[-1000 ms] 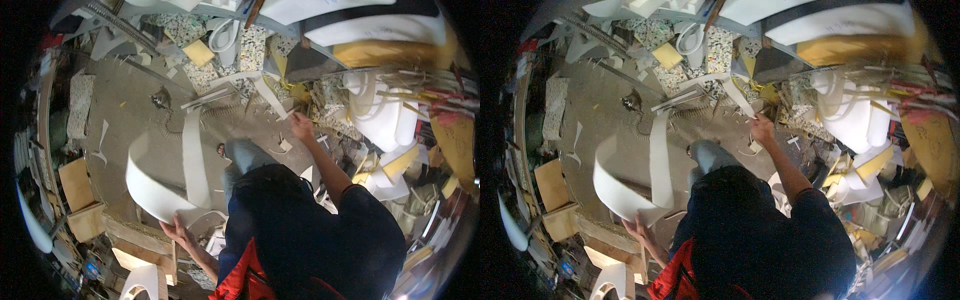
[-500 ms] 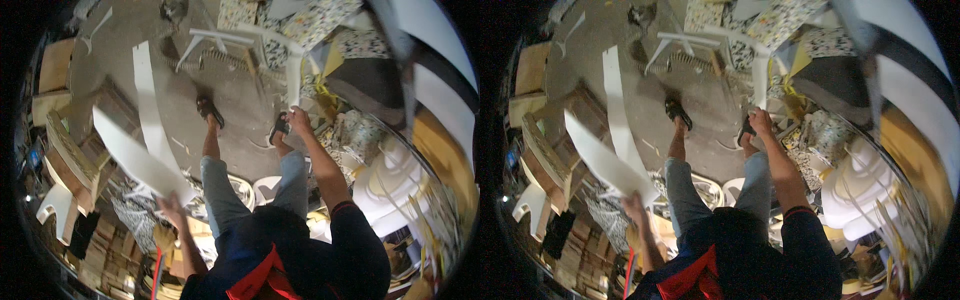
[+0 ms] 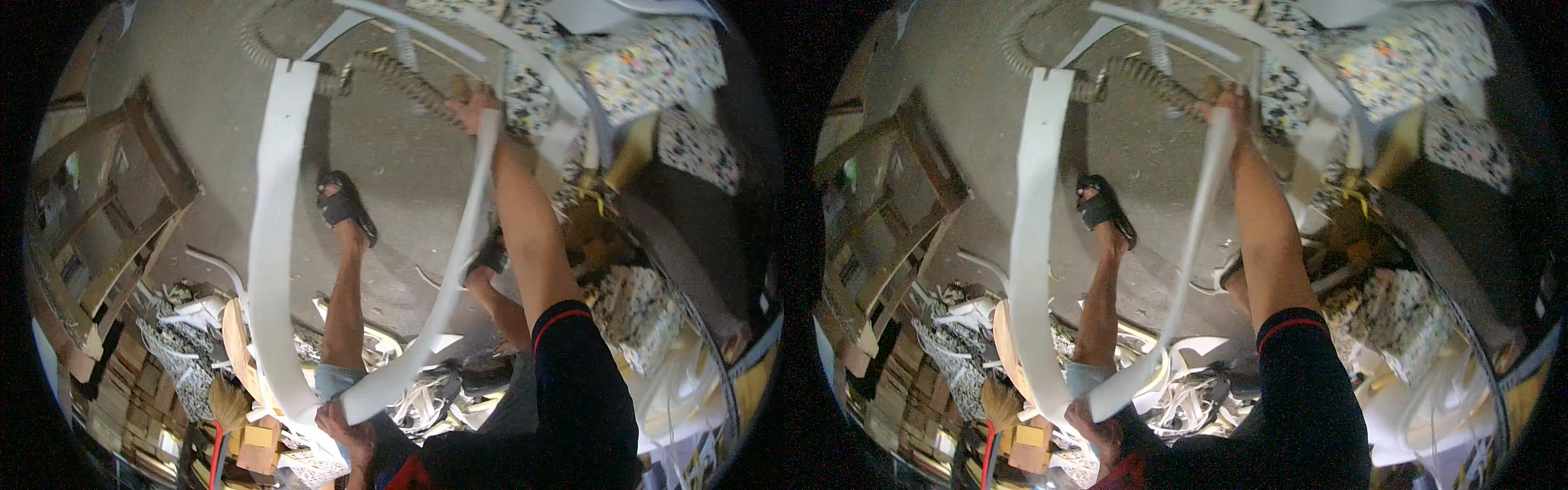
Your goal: The person cuts a white plastic sheet to fit a wooden chair frame using a utility knife, then sprays adhesive and attaches the plastic to the frame. The person handles the chair frame and plastic pieces, applying adhesive and pressing the plastic into place.
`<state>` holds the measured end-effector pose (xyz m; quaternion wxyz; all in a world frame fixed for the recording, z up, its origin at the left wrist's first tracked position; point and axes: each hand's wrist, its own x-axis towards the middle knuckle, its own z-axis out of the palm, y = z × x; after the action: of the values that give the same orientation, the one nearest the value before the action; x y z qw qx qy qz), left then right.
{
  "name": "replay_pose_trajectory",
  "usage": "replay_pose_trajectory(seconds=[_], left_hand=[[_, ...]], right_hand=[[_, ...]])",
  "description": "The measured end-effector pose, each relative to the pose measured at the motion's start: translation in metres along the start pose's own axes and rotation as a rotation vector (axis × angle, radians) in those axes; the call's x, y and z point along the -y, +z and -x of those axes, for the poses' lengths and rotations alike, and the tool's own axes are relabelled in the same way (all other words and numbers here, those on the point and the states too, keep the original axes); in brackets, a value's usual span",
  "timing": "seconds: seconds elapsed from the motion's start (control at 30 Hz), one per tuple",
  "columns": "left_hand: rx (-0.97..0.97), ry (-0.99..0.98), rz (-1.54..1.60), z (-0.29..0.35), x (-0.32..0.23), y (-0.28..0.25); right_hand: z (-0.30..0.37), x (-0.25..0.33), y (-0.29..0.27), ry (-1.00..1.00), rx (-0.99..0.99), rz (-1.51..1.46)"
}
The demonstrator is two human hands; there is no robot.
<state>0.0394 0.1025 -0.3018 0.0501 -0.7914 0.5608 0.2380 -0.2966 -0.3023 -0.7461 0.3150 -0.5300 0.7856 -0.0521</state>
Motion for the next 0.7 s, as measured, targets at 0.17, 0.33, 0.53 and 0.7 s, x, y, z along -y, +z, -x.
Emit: replay_pose_trajectory(seconds=[0.17, 0.33, 0.53, 0.7], left_hand=[[-0.059, 0.004, 0.037, -0.001, 0.021, 0.000], [-0.074, 0.058, 0.103, -0.033, 0.015, -0.028], [-0.158, 0.102, 0.175, -0.070, 0.035, -0.016], [-0.108, 0.094, 0.616, -0.140, 0.011, -0.054]], right_hand=[[-0.034, 0.009, 0.017, -0.029, 0.253, 0.184], [0.006, 0.112, -0.060, 0.070, 0.322, 0.256], [0.126, 0.179, -0.246, -0.094, 0.005, -0.035], [0.289, 0.265, -0.478, -0.307, -0.210, -0.081]])
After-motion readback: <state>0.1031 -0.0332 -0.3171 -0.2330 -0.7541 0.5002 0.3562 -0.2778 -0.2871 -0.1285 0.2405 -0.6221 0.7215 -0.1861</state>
